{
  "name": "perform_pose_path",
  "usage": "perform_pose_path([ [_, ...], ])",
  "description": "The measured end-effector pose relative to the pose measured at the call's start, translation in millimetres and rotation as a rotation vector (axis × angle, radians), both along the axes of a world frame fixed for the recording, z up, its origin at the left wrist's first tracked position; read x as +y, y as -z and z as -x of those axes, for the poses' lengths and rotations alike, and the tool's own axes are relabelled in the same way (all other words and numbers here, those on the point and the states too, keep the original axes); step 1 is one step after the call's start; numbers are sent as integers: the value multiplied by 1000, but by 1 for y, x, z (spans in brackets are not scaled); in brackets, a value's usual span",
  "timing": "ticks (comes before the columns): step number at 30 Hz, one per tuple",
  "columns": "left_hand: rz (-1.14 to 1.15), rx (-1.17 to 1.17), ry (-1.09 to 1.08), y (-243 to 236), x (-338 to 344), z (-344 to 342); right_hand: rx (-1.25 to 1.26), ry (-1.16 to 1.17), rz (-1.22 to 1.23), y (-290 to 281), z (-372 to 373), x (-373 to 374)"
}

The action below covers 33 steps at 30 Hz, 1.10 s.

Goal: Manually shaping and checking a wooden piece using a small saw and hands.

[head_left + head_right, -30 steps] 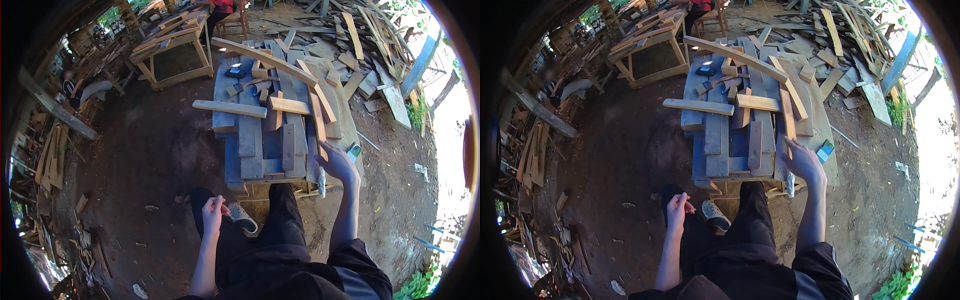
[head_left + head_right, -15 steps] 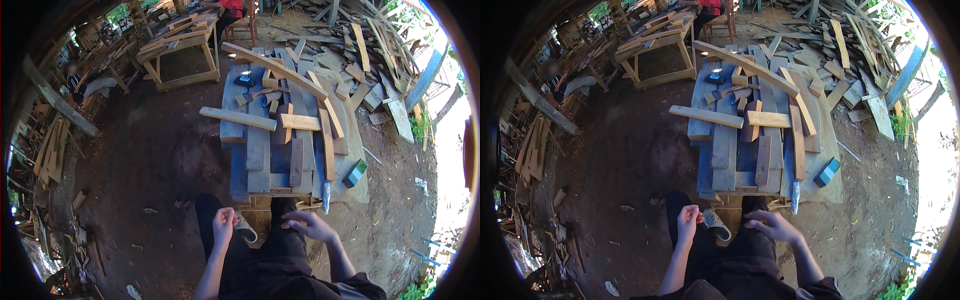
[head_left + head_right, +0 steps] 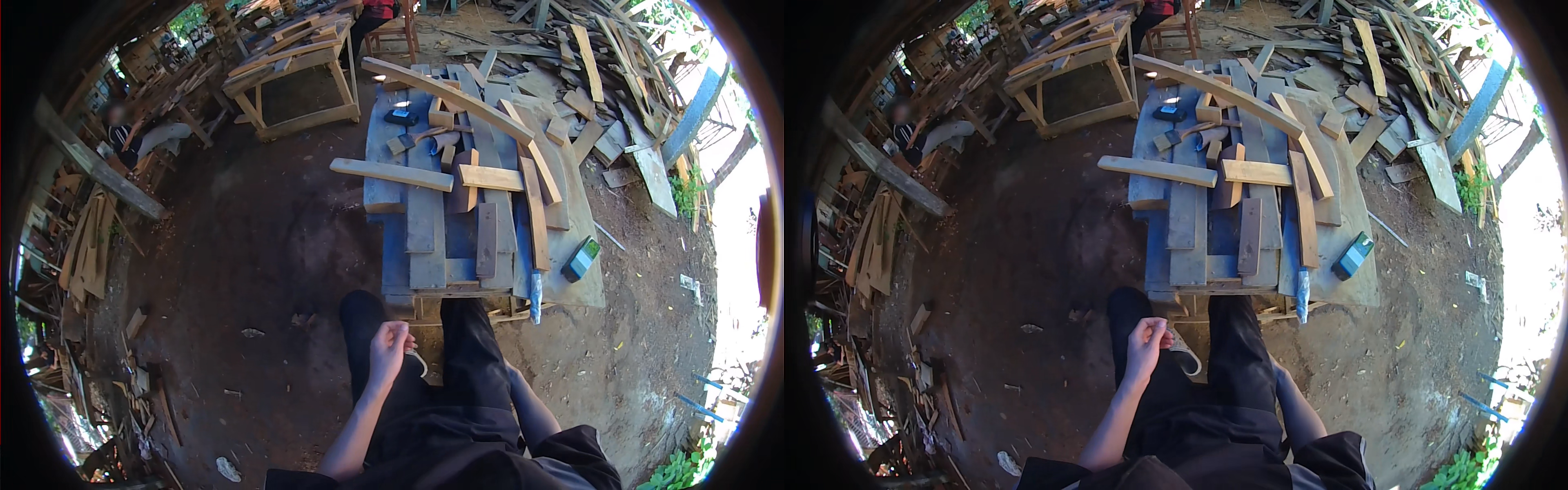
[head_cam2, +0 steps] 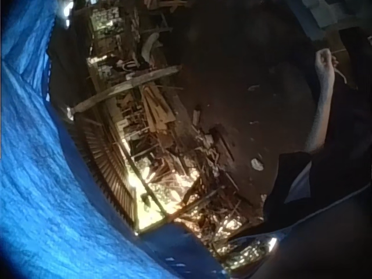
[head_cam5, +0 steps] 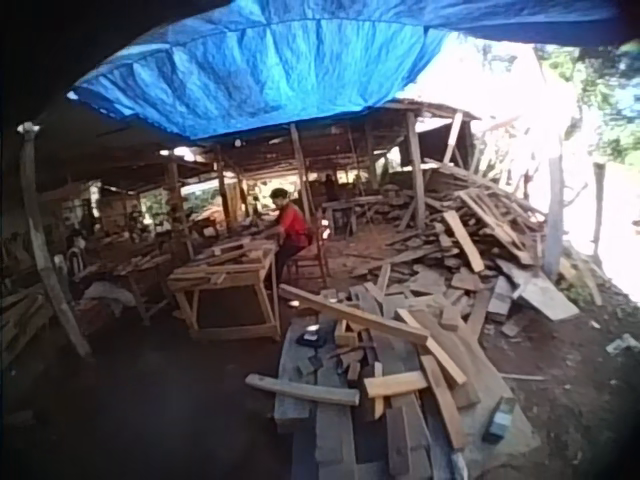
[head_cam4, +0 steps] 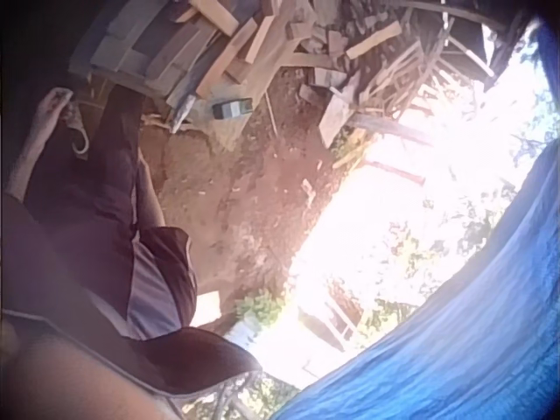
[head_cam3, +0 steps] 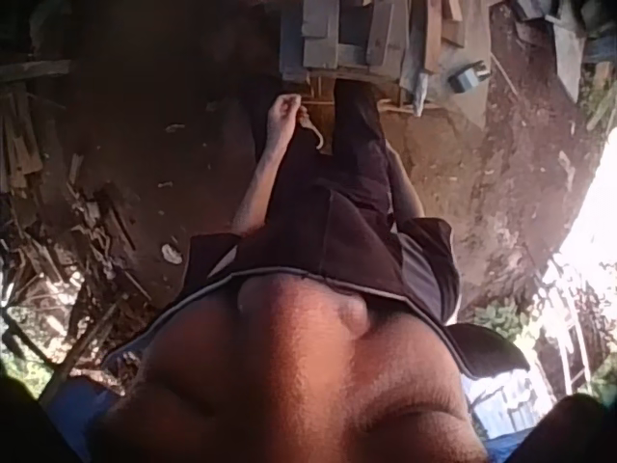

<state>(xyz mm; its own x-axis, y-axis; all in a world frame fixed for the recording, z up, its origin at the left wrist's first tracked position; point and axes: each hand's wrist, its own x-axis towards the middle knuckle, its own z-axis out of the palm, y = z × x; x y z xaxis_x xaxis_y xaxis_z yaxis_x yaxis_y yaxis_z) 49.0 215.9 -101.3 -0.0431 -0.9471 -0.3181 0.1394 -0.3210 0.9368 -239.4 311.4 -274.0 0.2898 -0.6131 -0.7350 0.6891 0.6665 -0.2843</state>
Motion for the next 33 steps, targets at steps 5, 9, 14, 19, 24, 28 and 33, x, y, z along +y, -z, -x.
perform_pose_path([
  [5, 47, -17, 29, -20, 8, -24, -13, -12, 5, 4, -47, 10],
  [9, 75, -39, -63, -24, 6, -53, 7, -15, 3, 8, -74, 22],
  [14, 56, 22, -136, -19, 14, -80, 73, -36, 29, -1, -81, 13],
  [19, 20, 97, -167, -14, 18, -95, 129, -36, 69, -12, -88, -2],
  [24, 60, 94, -152, -16, 16, -100, 188, -54, 87, -18, -82, -8],
  [28, 45, 110, -173, -17, 14, -106, 224, -74, 85, -20, -76, -9],
  [33, 57, 86, -207, -15, 19, -115, 241, -81, 81, -19, -84, -1],
])
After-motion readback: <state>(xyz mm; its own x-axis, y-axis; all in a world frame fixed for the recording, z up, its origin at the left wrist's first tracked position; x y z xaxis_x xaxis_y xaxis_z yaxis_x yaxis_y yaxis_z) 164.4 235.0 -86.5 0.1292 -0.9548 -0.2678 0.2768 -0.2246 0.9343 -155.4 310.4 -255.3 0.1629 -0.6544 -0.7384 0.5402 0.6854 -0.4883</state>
